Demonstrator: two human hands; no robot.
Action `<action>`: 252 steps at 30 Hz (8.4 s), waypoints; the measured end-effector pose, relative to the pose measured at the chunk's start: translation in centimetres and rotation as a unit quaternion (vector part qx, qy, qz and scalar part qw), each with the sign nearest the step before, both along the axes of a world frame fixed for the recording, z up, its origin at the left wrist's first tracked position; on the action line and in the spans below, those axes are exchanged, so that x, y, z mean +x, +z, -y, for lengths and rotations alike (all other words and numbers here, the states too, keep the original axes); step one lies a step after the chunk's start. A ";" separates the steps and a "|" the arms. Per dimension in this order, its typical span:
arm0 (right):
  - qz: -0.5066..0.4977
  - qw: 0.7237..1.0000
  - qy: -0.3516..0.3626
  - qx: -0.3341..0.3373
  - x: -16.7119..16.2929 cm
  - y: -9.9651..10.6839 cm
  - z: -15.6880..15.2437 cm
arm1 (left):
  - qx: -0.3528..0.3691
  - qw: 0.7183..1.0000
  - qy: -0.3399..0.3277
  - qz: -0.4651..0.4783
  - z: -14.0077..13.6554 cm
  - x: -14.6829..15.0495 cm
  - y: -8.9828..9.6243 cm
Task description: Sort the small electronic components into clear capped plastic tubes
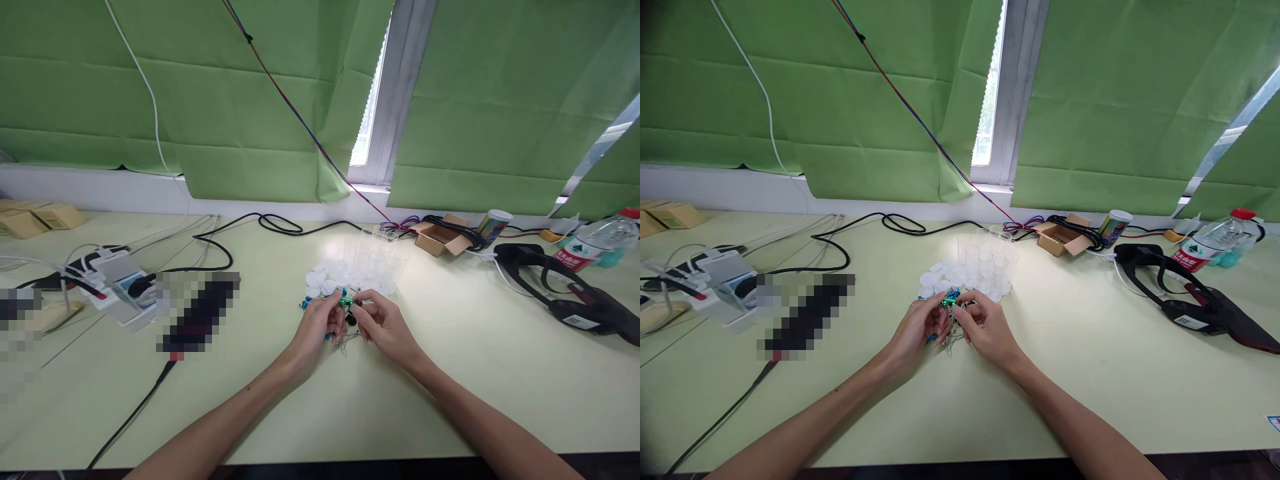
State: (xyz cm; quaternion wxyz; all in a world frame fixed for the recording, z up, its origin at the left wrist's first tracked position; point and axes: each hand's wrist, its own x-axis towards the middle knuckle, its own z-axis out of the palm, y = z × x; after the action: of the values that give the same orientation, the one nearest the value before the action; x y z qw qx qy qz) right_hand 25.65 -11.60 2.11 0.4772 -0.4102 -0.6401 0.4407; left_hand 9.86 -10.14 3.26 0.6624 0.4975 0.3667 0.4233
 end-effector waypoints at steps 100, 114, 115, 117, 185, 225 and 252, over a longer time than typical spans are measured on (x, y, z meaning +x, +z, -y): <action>0.012 1.000 0.007 0.010 -0.1 0.0 -0.1 | 0.008 1.000 0.001 -0.022 0.0 0.1 -0.4; 0.000 1.000 -0.003 -0.007 0.0 -0.1 -0.1 | 0.012 1.000 0.007 -0.009 -0.1 0.0 -0.4; -0.004 1.000 -0.001 -0.007 0.0 -0.1 0.0 | 0.011 1.000 0.009 -0.010 -0.1 0.0 -0.4; -0.008 1.000 0.001 -0.005 0.0 0.0 0.1 | 0.010 1.000 0.011 -0.011 -0.1 0.0 -0.5; -0.008 1.000 -0.012 0.004 -0.2 0.0 -0.1 | 0.016 0.999 0.009 -0.030 0.0 0.1 -0.2; 0.038 0.999 -0.032 0.003 0.0 -0.7 -0.5 | 0.015 0.999 0.000 -0.043 0.2 0.3 0.2; 0.051 0.998 -0.018 0.013 -0.1 -0.1 -0.2 | 0.029 0.998 -0.006 -0.055 0.3 0.3 0.1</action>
State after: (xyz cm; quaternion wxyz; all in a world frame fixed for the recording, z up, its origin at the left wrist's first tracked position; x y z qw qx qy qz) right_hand 25.56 -11.37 1.96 0.4571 -0.4373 -0.6621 0.4019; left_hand 10.21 -10.42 3.32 0.6293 0.5412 0.3873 0.4014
